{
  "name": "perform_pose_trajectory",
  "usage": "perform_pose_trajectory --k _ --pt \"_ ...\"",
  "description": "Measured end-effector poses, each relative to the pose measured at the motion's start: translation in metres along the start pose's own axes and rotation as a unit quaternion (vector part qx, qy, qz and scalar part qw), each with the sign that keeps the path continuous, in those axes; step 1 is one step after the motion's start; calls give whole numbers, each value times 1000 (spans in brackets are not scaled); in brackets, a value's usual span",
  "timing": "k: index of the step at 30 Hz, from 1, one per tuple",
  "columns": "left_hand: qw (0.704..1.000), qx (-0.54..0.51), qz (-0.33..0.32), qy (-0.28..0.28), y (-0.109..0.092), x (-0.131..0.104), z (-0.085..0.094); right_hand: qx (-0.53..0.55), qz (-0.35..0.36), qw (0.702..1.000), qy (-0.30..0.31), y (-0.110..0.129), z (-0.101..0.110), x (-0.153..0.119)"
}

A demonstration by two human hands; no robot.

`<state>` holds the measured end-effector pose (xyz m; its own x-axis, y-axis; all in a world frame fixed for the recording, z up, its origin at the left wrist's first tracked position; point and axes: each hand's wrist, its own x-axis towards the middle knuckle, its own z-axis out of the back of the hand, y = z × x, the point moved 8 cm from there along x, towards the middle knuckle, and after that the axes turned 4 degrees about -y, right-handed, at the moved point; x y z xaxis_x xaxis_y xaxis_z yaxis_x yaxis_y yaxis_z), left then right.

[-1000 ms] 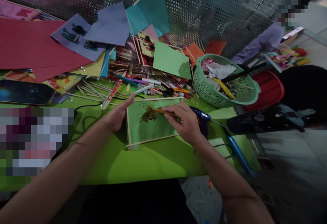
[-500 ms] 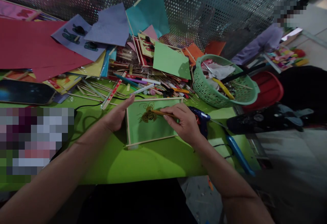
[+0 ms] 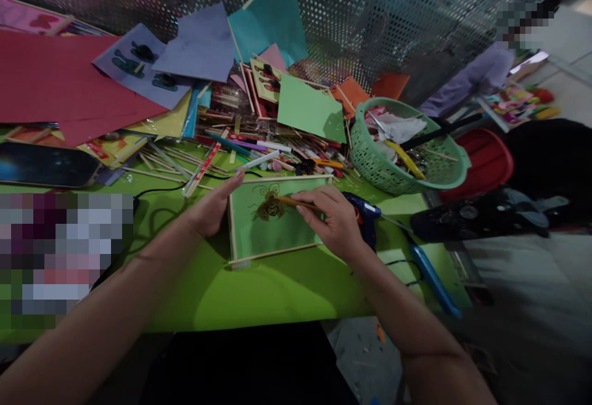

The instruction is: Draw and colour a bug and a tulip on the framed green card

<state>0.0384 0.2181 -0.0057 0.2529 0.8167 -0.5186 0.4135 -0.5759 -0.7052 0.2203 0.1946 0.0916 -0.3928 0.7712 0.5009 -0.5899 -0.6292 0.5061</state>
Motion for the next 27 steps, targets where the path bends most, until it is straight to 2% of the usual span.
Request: perform_pose_trajectory --k 8,14,19,27 --pt "1000 11 -6 -4 0 -1 -1 1 -3 1000 -6 -2 2 0" --pt "1000 16 -10 13 1 1 -1 -4 0 1000 -4 -1 3 0" --pt "1000 15 -12 -12 1 2 4 2 -1 1000 -13 -3 3 1" --pt "1000 22 -16 12 -2 -1 -4 3 -5 1000 -10 -2 4 1"
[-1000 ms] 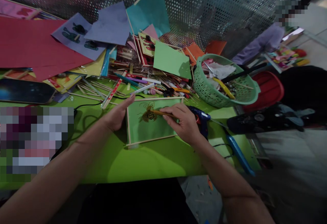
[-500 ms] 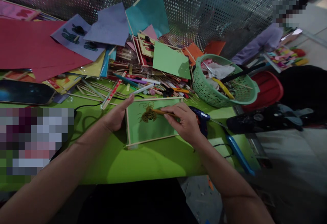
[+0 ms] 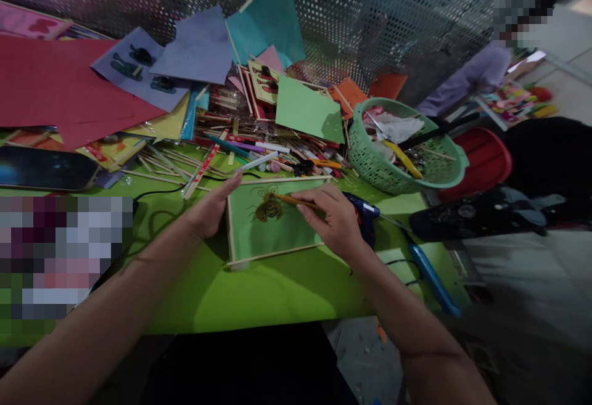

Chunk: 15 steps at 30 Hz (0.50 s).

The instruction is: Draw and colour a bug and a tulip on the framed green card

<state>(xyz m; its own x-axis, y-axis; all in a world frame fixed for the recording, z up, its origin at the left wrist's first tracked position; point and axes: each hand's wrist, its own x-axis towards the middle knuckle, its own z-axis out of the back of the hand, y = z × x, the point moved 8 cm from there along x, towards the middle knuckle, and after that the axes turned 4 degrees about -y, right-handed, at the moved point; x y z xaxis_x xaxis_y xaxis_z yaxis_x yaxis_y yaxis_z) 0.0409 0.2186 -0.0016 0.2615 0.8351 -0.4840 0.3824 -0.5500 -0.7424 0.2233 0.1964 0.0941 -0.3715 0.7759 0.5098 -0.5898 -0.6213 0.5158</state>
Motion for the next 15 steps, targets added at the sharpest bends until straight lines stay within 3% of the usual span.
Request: perform_pose_trajectory --k 5,15 --pt "1000 -5 -3 -17 0 0 4 -1 7 1000 5 0 0 -1" --pt "1000 1 0 6 5 5 6 0 10 1000 1 1 1 -1"
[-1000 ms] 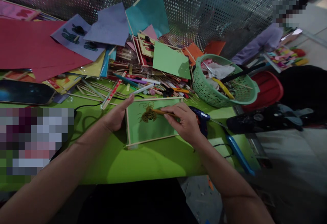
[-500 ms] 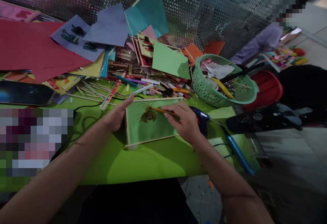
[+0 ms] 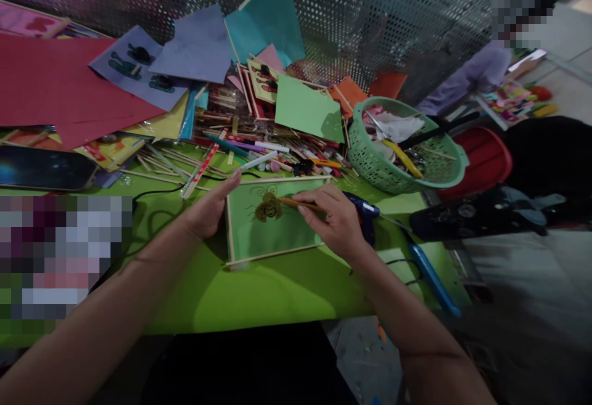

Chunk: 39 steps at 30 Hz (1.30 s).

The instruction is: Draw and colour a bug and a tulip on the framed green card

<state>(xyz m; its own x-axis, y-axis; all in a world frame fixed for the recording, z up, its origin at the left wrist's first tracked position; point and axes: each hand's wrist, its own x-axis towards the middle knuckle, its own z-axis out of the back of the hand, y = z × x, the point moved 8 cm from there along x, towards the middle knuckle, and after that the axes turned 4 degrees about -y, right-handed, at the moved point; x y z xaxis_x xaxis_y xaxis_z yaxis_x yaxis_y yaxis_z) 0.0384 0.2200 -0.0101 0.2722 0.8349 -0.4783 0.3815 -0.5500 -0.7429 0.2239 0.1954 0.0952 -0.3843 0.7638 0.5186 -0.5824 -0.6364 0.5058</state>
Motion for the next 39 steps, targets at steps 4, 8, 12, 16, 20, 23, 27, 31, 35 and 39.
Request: perform_pose_trajectory --k 4,8,12,16,20,23,27,31,35,39 --pt "1000 4 0 5 -2 -3 -5 -2 -7 1000 4 -1 0 0" --pt "1000 3 -10 -3 -5 -4 -5 -4 -6 1000 9 -1 0 0" --pt "1000 -5 -10 -5 -2 -1 -1 -2 -4 1000 11 -1 0 -1" --pt "1000 -11 -4 -17 -3 -2 -1 -1 -6 1000 5 -1 1 -1" --pt "1000 -11 9 -24 -4 -5 -4 4 -2 1000 9 -1 0 -1" --pt "999 -10 10 -29 -4 -4 -2 10 -8 1000 7 -3 1 -1" --pt "1000 -6 2 -16 -2 -2 0 9 -8 1000 11 -2 0 -1" --pt "1000 -3 3 -15 -3 -3 -2 6 -9 1000 11 -1 0 -1" --pt "1000 -4 13 -23 -4 -5 -4 7 -8 1000 13 -2 -2 -1" --pt "999 -7 11 -29 -4 -5 -3 6 -3 1000 21 -1 -4 -1"
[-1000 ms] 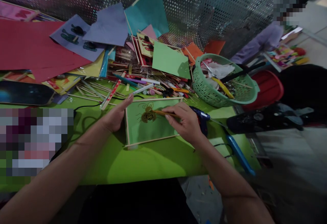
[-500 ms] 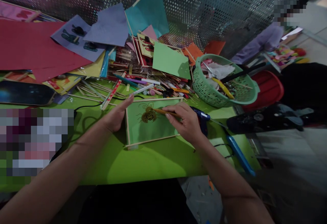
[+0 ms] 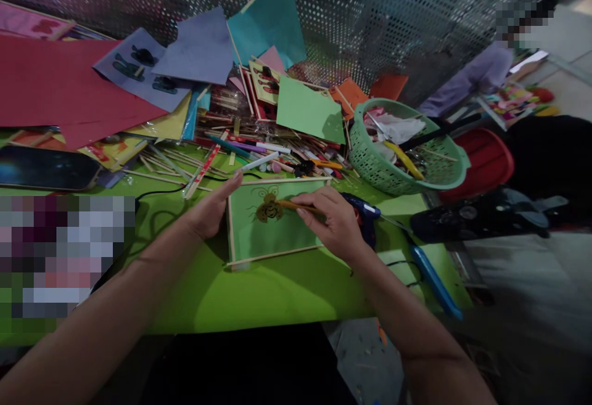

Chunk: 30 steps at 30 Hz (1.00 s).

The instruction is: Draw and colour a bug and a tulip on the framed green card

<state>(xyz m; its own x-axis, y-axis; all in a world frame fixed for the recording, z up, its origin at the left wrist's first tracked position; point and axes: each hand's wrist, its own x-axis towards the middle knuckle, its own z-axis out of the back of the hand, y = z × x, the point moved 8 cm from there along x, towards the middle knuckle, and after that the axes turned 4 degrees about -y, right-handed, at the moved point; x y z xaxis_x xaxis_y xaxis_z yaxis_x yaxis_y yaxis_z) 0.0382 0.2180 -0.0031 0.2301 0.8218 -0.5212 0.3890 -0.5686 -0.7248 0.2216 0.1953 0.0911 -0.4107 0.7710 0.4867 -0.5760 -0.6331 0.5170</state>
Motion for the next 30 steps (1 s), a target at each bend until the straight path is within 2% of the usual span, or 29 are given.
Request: perform_pose_trajectory --k 3,17,24,30 --pt "1000 2 2 22 1 1 -2 0 -1 1000 -6 0 1 0" --pt "1000 -24 -1 6 3 4 3 -2 4 1000 -7 3 1 -1" --pt "999 -14 -20 25 3 7 5 -5 1 1000 -6 2 2 -1" --pt "999 -10 6 52 6 6 0 -3 3 1000 -13 2 3 0"
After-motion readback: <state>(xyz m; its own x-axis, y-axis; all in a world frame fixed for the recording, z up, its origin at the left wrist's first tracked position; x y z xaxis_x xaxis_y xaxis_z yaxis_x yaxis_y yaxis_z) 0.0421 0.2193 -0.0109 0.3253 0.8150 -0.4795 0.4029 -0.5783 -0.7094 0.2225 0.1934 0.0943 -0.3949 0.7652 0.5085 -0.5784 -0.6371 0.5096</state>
